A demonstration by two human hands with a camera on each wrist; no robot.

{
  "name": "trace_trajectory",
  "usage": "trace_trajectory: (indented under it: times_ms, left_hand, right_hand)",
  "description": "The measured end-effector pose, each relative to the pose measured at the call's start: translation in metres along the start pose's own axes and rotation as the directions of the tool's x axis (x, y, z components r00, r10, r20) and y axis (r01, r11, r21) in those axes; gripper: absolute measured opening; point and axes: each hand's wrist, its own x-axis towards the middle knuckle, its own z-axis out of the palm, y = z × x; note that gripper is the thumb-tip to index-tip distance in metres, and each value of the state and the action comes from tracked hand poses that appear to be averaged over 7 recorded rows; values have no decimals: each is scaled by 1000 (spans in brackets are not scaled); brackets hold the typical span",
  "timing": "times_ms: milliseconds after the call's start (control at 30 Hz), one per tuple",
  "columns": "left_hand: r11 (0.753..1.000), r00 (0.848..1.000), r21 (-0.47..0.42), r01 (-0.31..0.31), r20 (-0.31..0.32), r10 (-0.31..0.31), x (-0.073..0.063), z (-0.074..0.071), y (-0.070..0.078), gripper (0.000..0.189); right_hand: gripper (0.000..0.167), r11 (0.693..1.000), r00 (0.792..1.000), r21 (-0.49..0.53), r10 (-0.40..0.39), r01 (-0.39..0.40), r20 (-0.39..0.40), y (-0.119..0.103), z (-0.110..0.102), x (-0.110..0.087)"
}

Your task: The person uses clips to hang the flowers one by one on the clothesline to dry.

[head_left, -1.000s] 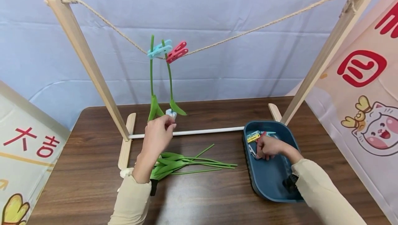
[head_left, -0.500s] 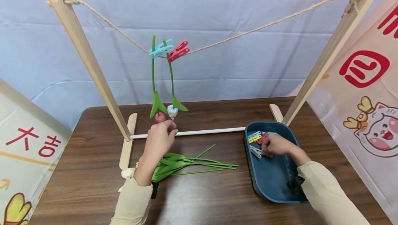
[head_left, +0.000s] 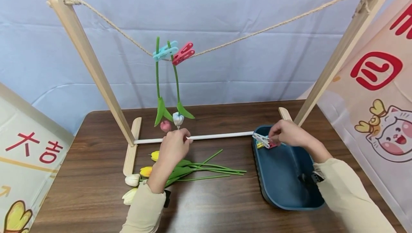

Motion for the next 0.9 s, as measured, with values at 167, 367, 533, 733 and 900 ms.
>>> trace_trajectory:
  times_ms: [167, 367, 533, 733, 900]
  left_hand:
    - [995, 995, -16, -97, 6, 97, 1, 11, 18, 10]
    - [971, 971, -39, -234, 45, 236, 0, 22, 38, 6]
    - [966, 959, -24, -257, 114, 258, -1, 24, 49, 11]
    - [963, 957, -36, -268, 103, 270, -1, 22, 53, 3]
    - [966, 968, -61, -251, 13, 252, -1, 18, 46, 3]
  right_hand:
    - [12, 995, 997, -53, -83, 83, 7, -28, 4, 12]
    - [10, 977, 977, -44, -204, 207, 62, -57, 15, 24]
    - [12, 962, 962, -56, -261, 266, 77, -75, 22, 31]
    - [10, 950, 951, -60, -301, 305, 68, -84, 26, 35]
    - [15, 946, 946, -6, -324, 324, 10, -83, 30, 34]
